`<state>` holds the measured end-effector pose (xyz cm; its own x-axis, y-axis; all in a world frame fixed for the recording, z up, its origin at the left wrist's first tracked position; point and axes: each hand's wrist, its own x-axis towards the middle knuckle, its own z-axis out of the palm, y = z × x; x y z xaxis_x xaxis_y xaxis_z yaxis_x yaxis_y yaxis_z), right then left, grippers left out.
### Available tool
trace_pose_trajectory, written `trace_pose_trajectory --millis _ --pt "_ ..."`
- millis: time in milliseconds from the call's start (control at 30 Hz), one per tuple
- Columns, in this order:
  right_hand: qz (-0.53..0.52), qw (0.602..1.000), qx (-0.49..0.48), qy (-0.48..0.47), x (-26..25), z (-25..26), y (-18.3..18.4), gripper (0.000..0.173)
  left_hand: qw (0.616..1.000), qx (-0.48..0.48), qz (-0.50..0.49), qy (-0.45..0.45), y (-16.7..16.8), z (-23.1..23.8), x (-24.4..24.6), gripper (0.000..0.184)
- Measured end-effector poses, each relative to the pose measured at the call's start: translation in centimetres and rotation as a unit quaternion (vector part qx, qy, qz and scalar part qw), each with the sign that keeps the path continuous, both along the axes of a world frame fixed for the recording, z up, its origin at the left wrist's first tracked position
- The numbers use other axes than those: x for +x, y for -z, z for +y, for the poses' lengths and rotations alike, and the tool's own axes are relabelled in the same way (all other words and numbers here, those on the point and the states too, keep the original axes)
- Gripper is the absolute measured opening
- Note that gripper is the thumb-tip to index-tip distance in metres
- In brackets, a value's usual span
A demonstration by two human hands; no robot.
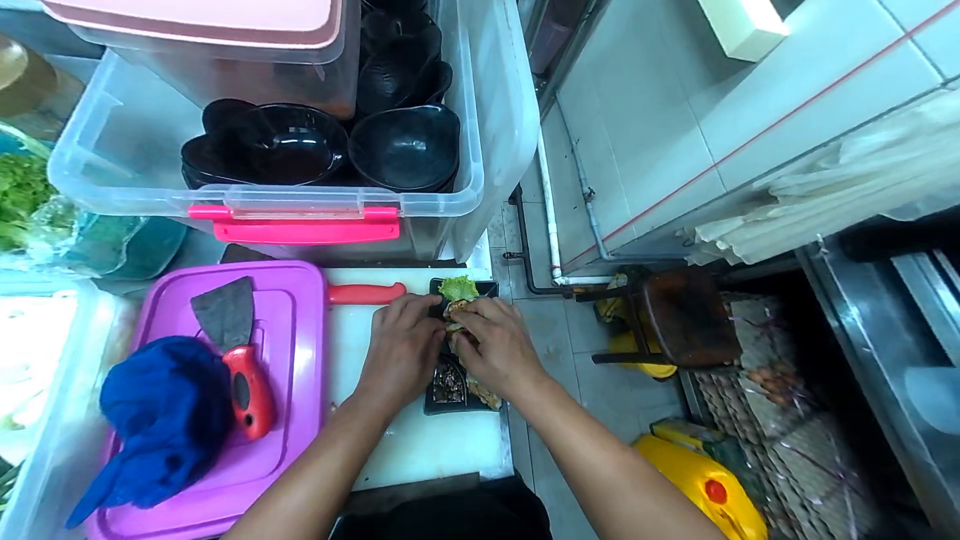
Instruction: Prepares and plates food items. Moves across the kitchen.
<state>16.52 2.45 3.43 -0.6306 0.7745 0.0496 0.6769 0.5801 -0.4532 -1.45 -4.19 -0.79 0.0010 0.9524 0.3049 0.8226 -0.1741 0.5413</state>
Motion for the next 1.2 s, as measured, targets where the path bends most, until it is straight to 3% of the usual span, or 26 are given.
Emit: trace_pose_trajectory --millis 233,400,500,600,667,800,900,1000,1100,1133,1200 --pt "-0.053 0.998 0.021 -0.007 -0.9 -0.5 0.6 0.025 0.996 -0.009 -0.073 -0.046 -0.4 -0.5 -0.7 0.028" --pt "-0.067 0.997 0.039 -0.001 -1.6 -0.7 0.5 0.021 0.986 0.009 -0.130 -0.099 -2.6 -1.4 -2.3 0.034" --pt "-0.064 0.996 0.067 -0.002 -2.2 -0.9 1.1 0.020 0.982 0.005 -0.111 -0.152 -3.3 -2.3 -3.4 0.037" --pt "-0.065 0.995 0.082 0.003 -2.7 -0.9 1.3 0.019 0.982 -0.060 -0.080 -0.159 -3.2 -3.4 -4.1 0.027" --pt "-0.062 0.995 0.072 0.012 -2.8 -1.0 1.3 0.020 0.982 -0.086 -0.065 -0.156 -2.9 -4.1 -4.2 0.041" --pt "0.021 0.998 -0.026 0.061 -2.4 -0.6 0.2 0.023 0.982 -0.075 -0.066 -0.160 -1.9 -5.6 -3.7 0.034" --pt "0.161 0.978 -0.043 0.123 -0.1 0.0 -1.3 0.032 0.980 -0.072 -0.077 -0.169 -1.4 -6.6 -3.3 0.040" --pt "0.204 0.956 0.002 0.209 4.6 0.7 -2.1 0.042 0.983 -0.067 -0.087 -0.150 -1.0 -7.2 -3.0 0.034" --pt "0.101 0.943 -0.092 0.302 11.2 0.8 0.4 0.021 0.983 -0.054 -0.101 -0.145 -1.0 -7.0 -2.3 0.040" --pt "0.064 0.928 -0.125 0.344 13.1 0.6 1.6 0.021 0.984 -0.048 -0.102 -0.137 -0.9 -6.8 -1.9 0.040" --pt "0.001 0.909 -0.126 0.398 16.0 -0.4 3.7 0.041 0.986 -0.055 -0.106 -0.115 -0.8 -6.6 -1.4 0.035"
